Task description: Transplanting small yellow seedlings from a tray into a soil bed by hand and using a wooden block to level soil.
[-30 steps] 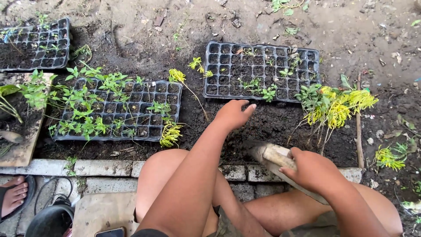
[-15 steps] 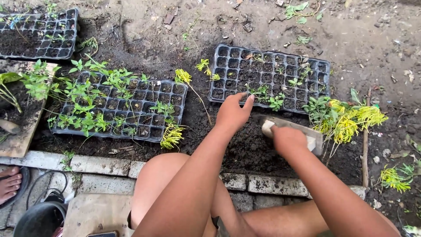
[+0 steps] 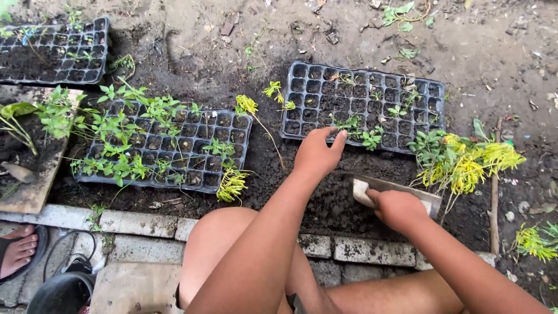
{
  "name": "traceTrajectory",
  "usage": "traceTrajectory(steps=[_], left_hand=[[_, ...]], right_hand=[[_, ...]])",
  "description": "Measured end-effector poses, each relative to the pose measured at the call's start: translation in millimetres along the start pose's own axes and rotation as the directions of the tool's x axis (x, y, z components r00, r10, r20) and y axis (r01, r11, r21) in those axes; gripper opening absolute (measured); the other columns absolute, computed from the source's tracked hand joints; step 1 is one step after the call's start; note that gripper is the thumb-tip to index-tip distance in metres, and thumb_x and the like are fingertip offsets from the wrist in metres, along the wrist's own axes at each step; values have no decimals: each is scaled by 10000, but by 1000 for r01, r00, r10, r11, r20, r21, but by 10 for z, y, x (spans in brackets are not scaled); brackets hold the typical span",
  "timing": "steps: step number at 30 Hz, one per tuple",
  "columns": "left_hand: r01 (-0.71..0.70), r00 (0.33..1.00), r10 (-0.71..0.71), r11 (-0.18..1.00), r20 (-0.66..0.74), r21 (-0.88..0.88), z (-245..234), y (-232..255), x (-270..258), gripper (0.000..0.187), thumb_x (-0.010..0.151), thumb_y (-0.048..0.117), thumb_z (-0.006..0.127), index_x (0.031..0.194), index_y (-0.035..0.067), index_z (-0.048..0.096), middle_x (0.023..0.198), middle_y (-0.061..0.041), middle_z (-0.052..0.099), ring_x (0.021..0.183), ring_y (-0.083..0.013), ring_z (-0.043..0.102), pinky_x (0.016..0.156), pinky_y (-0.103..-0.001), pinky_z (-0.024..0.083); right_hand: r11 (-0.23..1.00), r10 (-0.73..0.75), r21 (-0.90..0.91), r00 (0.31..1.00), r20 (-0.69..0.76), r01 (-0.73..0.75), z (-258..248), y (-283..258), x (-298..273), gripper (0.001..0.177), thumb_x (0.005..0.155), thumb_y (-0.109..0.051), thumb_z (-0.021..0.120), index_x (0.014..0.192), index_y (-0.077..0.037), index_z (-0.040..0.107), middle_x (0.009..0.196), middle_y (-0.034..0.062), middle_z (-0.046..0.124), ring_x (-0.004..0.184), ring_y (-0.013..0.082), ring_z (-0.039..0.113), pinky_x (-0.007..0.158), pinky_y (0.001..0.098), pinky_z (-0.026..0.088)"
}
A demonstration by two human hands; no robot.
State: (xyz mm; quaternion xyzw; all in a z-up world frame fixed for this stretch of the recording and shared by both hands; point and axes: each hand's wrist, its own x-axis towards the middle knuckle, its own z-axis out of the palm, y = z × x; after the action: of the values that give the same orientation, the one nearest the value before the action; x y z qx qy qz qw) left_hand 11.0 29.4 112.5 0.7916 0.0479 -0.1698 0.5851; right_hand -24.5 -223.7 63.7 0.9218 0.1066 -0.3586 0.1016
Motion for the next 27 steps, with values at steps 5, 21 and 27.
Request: traceTrajectory(steps=[5,21,27], left_hand=[[23,997,-26,999,-73,-34,-1,-45,-27,606,1127,435,424,1535,6,556,1525,-270,532,1474,-459,519,1159,-638,495],[-58,995,50,993,-81,-103,30,-102,75,585,1158,408,400,1518,-29,549,1500,-295,539,1502,-498,467,1201,-697,431],[20,978,3,994,-207,111,262,-291,257,568,1015,501,512,1349,97,729,1337,-117,729,1154,-290,722,947,-415,587]], right_hand=[[997,7,-79,999,-32,-10,-174,-13,52,382,934,-324,646,1310,-282,596,1071,105,802,1090,339,751,956,502,620],[899,-291,-405,919,-266,168,182,-183,289,245,999,-255,517,1071,-361,725,750,-41,782,771,179,791,699,389,628],[988,142,65,989,-35,-140,-368,153,-316,555,914,-553,654,1385,-260,626,1140,79,802,899,285,803,866,429,622]])
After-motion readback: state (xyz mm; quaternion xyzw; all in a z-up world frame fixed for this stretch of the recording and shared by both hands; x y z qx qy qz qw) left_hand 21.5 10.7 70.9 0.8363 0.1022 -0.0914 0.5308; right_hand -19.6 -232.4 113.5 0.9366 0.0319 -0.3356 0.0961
